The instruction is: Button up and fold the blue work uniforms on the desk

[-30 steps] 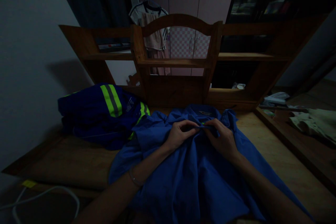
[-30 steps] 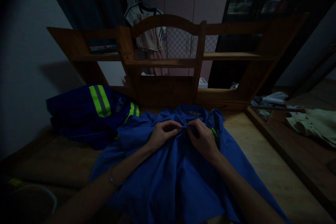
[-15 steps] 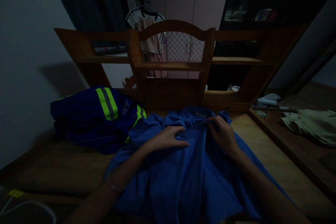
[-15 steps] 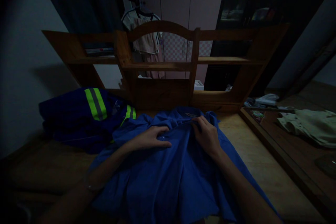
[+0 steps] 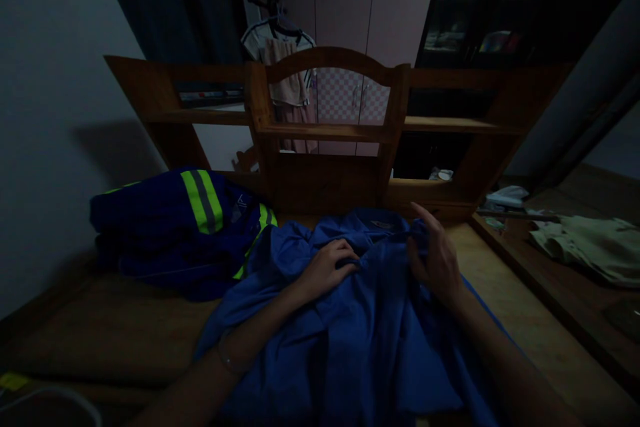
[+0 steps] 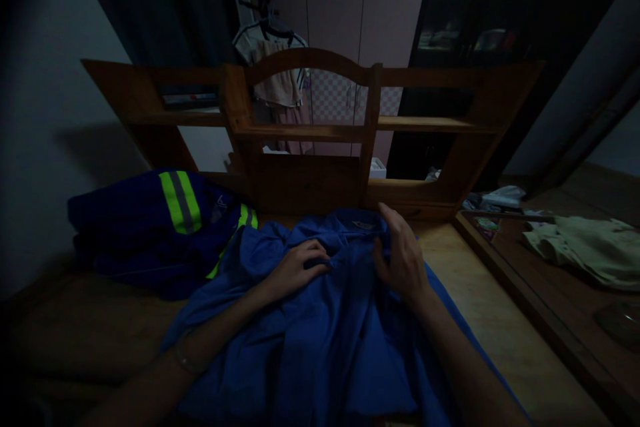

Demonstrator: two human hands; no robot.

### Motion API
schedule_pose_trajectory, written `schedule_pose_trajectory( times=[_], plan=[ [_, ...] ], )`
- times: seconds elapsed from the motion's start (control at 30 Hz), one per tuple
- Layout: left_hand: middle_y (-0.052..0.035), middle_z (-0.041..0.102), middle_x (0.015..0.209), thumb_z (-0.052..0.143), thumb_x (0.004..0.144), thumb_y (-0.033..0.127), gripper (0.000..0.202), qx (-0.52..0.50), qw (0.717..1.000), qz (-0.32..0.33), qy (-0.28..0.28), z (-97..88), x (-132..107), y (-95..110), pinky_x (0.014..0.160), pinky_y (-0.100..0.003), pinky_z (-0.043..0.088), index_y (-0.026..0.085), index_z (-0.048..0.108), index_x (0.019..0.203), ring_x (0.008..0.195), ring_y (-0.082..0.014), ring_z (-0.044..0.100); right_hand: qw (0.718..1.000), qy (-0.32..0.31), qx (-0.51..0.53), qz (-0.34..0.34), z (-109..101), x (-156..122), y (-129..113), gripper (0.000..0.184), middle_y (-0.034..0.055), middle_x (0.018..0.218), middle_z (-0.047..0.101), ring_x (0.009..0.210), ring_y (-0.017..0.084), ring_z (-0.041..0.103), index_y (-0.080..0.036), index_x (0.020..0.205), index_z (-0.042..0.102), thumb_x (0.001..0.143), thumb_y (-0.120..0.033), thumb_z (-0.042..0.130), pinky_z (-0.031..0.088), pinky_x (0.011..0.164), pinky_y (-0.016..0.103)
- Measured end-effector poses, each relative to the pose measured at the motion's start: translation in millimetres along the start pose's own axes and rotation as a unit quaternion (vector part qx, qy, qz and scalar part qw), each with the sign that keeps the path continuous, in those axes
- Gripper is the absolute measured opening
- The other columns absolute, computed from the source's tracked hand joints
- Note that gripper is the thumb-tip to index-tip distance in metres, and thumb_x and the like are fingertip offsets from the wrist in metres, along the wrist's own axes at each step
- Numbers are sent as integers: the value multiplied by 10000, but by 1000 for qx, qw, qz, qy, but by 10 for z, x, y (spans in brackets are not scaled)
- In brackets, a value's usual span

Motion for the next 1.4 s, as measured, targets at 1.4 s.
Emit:
schedule_pose_trajectory(
  times=[1.4],
  plan=[
    [-46,699,1026,767,671,327,379,-193,957,-35,-215,353,-138,57,894,-269,436,165,706,1008,980,-196,630,779,-528,299,157,1039,-632,-195,387,-23,822,572,765,116,508,-181,962,645,745,-499,679,376,651,198]
  ],
)
Point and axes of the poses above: each hand's wrist, its own x-axis towards the middle knuckle, its own z-axis out of the palm, y = z × x, the point moved 10 cm from there along x, towards the middle knuckle
